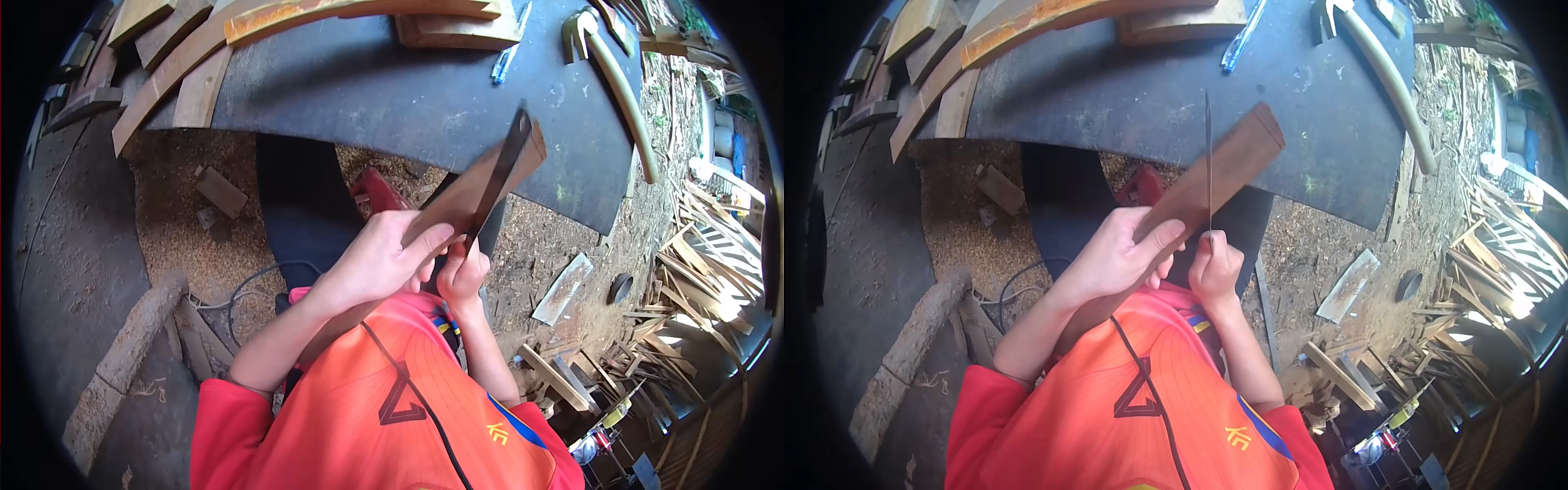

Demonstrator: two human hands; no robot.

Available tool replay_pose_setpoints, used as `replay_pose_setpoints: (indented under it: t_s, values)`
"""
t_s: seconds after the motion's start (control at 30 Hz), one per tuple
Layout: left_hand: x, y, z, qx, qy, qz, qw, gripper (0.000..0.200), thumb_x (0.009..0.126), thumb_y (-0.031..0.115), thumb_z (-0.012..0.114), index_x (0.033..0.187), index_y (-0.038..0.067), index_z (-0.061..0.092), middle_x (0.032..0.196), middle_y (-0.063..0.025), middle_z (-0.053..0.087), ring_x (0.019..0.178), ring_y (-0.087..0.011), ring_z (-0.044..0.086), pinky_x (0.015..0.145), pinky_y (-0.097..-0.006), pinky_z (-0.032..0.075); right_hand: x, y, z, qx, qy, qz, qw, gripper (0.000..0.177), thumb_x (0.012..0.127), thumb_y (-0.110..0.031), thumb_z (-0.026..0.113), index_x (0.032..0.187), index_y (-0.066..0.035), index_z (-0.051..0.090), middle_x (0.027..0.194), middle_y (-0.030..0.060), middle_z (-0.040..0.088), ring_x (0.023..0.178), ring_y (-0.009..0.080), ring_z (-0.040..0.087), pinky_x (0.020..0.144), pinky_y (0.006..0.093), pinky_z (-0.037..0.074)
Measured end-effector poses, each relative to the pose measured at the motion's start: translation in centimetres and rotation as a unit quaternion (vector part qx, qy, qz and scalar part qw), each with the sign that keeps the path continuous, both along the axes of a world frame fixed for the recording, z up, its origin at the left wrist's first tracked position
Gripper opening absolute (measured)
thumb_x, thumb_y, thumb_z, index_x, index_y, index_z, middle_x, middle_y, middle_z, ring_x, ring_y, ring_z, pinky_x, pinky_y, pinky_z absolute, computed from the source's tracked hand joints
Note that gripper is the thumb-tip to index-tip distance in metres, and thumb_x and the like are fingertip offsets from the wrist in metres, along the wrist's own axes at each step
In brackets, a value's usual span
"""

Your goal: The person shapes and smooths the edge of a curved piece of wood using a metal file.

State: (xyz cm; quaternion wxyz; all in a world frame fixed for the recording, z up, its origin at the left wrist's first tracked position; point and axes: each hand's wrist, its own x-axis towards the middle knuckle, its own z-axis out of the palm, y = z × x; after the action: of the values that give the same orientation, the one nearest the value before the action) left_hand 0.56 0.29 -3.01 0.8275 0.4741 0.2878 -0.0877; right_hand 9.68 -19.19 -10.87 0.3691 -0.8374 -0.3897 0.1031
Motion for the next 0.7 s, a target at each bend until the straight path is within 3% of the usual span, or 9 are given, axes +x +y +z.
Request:
replay_pose_setpoints:
  t_s: [0.2,0.33,0.57,0.7]
  values:
    - [-0.1,0.1,0.2,0.011,0.005,0.003,1.000,0.045,0.107,0.044,0.061,0.096,0.000,0.064,0.067,-0.0022,0.062,0.057,-0.0082,0.061,0.054,-0.0250,0.052,-0.4,0.8,2.4,-0.014,0.044,-0.016,0.999,0.007,0.096,0.001,0.057,0.091,-0.003,0.058,0.059,0.0145,0.055,0.052,0.0363,0.062,0.050,0.0426,0.046]
    - [0.3,0.4,0.2,0.013,0.006,-0.006,1.000,0.045,0.106,0.044,0.061,0.096,0.000,0.064,0.067,-0.0023,0.062,0.056,-0.0083,0.061,0.053,-0.0244,0.052,1.4,0.4,0.5,-0.007,-0.022,0.044,0.999,0.007,0.092,0.004,0.058,0.090,-0.003,0.058,0.060,0.0149,0.056,0.052,0.0350,0.062,0.050,0.0429,0.046]
    - [0.2,0.4,0.3,-0.017,0.000,0.008,1.000,0.044,0.107,0.043,0.061,0.096,0.000,0.065,0.068,-0.0037,0.063,0.058,-0.0088,0.062,0.053,-0.0250,0.053,0.5,0.1,3.7,-0.057,0.048,0.014,0.997,0.008,0.096,0.002,0.057,0.090,-0.003,0.058,0.062,0.0146,0.057,0.053,0.0353,0.063,0.050,0.0428,0.046]
    - [0.4,0.6,0.3,-0.042,0.009,0.006,0.999,0.043,0.107,0.041,0.061,0.097,-0.001,0.065,0.068,-0.0038,0.063,0.057,-0.0091,0.062,0.054,-0.0251,0.053,0.5,-0.5,-1.5,0.005,-0.003,0.023,1.000,0.008,0.096,0.001,0.057,0.089,-0.002,0.057,0.062,0.0153,0.058,0.055,0.0352,0.064,0.051,0.0427,0.047]
